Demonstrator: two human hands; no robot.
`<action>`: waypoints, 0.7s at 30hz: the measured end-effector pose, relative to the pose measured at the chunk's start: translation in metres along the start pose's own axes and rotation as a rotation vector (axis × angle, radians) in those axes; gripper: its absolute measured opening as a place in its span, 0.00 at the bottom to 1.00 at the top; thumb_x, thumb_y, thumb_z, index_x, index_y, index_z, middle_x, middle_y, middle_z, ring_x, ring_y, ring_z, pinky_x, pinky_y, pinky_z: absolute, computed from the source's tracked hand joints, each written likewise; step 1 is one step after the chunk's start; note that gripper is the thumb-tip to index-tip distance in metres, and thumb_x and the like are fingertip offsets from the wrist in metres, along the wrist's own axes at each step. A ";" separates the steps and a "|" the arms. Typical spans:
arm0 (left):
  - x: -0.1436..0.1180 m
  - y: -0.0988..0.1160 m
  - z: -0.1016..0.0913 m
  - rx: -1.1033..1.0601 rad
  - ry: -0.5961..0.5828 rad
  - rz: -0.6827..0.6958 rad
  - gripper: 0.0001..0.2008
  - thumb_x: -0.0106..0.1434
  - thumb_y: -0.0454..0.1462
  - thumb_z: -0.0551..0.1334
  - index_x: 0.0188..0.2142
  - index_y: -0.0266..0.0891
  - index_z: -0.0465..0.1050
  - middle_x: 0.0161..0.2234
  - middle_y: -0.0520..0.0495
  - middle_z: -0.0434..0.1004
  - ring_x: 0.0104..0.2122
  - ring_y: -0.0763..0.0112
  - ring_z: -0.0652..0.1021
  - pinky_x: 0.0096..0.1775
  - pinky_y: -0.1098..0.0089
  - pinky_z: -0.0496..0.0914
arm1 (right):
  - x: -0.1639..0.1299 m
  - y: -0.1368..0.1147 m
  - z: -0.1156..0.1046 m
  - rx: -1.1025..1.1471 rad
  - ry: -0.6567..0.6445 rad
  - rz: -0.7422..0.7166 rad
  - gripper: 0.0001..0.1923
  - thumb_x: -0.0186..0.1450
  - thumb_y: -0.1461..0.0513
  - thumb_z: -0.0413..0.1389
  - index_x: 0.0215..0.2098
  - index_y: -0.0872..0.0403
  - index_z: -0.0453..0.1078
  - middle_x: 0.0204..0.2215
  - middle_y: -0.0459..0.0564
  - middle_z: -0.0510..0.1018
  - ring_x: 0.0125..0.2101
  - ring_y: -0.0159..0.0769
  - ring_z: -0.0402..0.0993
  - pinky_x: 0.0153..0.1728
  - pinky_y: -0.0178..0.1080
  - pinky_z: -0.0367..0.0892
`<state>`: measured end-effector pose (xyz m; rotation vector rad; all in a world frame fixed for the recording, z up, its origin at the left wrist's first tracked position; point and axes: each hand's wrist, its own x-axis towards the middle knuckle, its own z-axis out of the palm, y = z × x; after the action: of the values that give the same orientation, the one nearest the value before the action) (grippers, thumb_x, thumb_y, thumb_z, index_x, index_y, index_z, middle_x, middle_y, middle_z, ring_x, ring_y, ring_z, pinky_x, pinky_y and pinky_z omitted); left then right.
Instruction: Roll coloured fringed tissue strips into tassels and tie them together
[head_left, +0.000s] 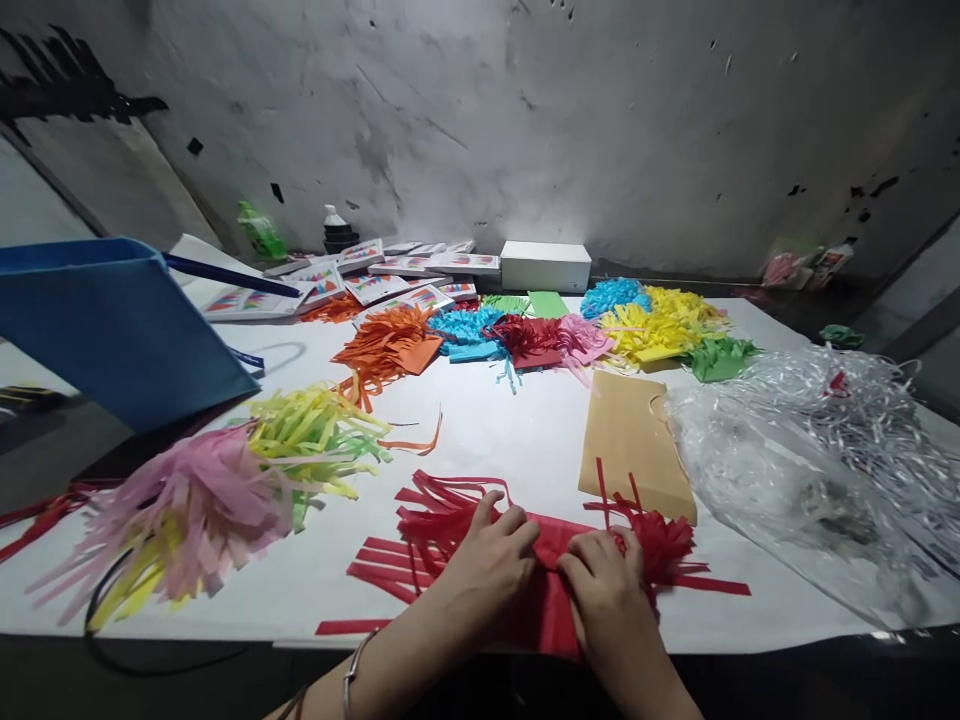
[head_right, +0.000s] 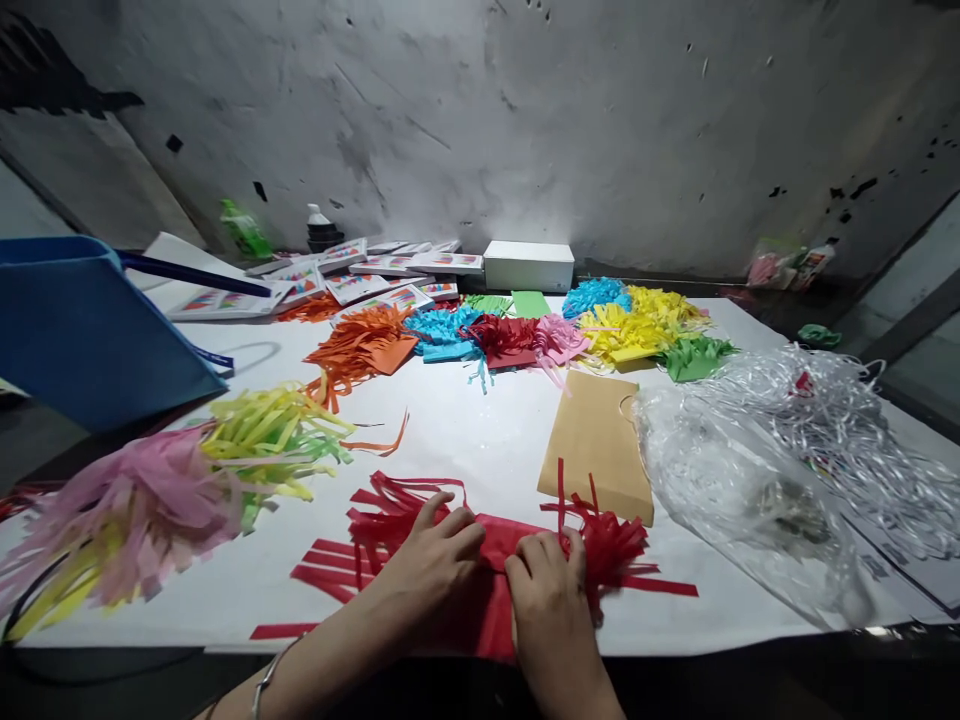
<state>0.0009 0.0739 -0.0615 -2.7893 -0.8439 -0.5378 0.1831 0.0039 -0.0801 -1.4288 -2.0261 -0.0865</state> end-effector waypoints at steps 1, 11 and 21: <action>0.002 -0.001 0.002 -0.004 0.006 -0.006 0.11 0.63 0.34 0.68 0.24 0.40 0.73 0.29 0.52 0.72 0.35 0.65 0.69 0.55 0.52 0.53 | 0.002 -0.002 0.000 -0.017 -0.002 -0.028 0.13 0.61 0.73 0.53 0.38 0.50 0.70 0.35 0.47 0.75 0.39 0.41 0.69 0.58 0.55 0.47; -0.011 0.019 -0.001 -0.276 0.089 0.020 0.05 0.62 0.30 0.65 0.35 0.40 0.72 0.38 0.48 0.77 0.38 0.65 0.73 0.43 0.64 0.67 | 0.032 -0.001 0.000 -0.043 0.243 -0.006 0.13 0.70 0.70 0.45 0.35 0.52 0.69 0.30 0.47 0.75 0.33 0.38 0.71 0.49 0.47 0.61; -0.019 -0.016 0.001 -0.231 0.210 -0.222 0.12 0.64 0.34 0.59 0.46 0.48 0.74 0.47 0.43 0.79 0.42 0.57 0.82 0.37 0.64 0.80 | -0.065 0.104 -0.156 -0.241 1.018 0.530 0.19 0.70 0.50 0.50 0.43 0.55 0.74 0.27 0.51 0.79 0.24 0.42 0.75 0.27 0.43 0.67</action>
<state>-0.0224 0.0775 -0.0684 -2.7856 -1.1124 -1.0046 0.3588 -0.0706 -0.0238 -1.5563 -0.8097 -0.6895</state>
